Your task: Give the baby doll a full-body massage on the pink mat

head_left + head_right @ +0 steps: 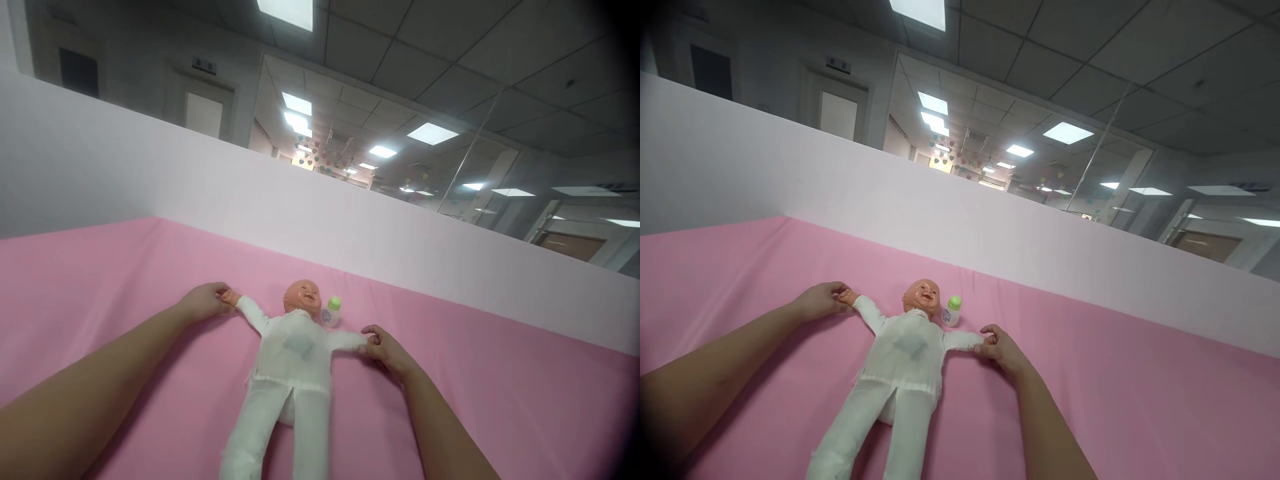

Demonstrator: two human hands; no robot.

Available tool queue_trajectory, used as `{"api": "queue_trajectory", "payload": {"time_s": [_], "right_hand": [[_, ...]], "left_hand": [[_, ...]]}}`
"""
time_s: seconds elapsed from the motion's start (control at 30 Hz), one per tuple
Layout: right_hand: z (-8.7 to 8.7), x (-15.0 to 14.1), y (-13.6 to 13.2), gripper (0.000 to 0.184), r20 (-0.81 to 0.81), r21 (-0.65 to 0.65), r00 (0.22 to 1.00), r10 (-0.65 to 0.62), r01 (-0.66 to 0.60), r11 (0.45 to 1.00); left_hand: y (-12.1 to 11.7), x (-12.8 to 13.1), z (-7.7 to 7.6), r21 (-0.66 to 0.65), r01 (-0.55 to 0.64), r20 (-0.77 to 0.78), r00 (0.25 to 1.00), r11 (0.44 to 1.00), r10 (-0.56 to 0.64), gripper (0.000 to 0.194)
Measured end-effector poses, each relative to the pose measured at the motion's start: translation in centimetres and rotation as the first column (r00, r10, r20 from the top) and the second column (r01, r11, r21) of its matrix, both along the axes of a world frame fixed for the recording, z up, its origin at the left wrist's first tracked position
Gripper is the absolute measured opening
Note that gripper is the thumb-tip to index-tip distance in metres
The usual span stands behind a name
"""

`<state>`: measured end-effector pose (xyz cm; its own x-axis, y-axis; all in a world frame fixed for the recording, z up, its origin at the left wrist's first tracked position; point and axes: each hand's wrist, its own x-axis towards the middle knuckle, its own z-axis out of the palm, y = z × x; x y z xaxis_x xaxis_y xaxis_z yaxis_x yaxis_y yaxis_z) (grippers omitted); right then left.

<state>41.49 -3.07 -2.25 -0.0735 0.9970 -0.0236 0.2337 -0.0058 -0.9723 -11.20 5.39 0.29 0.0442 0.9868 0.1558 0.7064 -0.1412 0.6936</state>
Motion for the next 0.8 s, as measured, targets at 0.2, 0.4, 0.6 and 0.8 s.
{"api": "queue_trajectory", "payload": {"time_s": [0.2,0.4,0.6,0.8], "right_hand": [[-1.6,0.6,2.1,0.048,-0.390,0.005,0.888,-0.244,0.267,0.964],[-1.2,0.0,2.1,0.024,-0.466,-0.070,0.852,-0.239,0.234,0.970],[-1.4,-0.5,1.5,0.026,-0.392,-0.140,0.895,-0.216,0.174,0.975],[-1.6,0.7,1.8,0.039,-0.353,-0.113,0.911,-0.214,0.186,0.976]], "left_hand": [[-0.5,2.8,-0.2,-0.147,0.031,0.540,0.840,0.989,0.054,0.036],[-0.3,4.0,-0.2,-0.278,-0.011,0.651,0.733,0.961,0.196,0.038],[-0.1,3.4,0.2,-0.316,0.017,0.704,0.674,0.948,0.223,0.033],[0.1,3.0,-0.3,-0.256,0.047,0.733,0.661,0.965,0.162,0.029]]}}
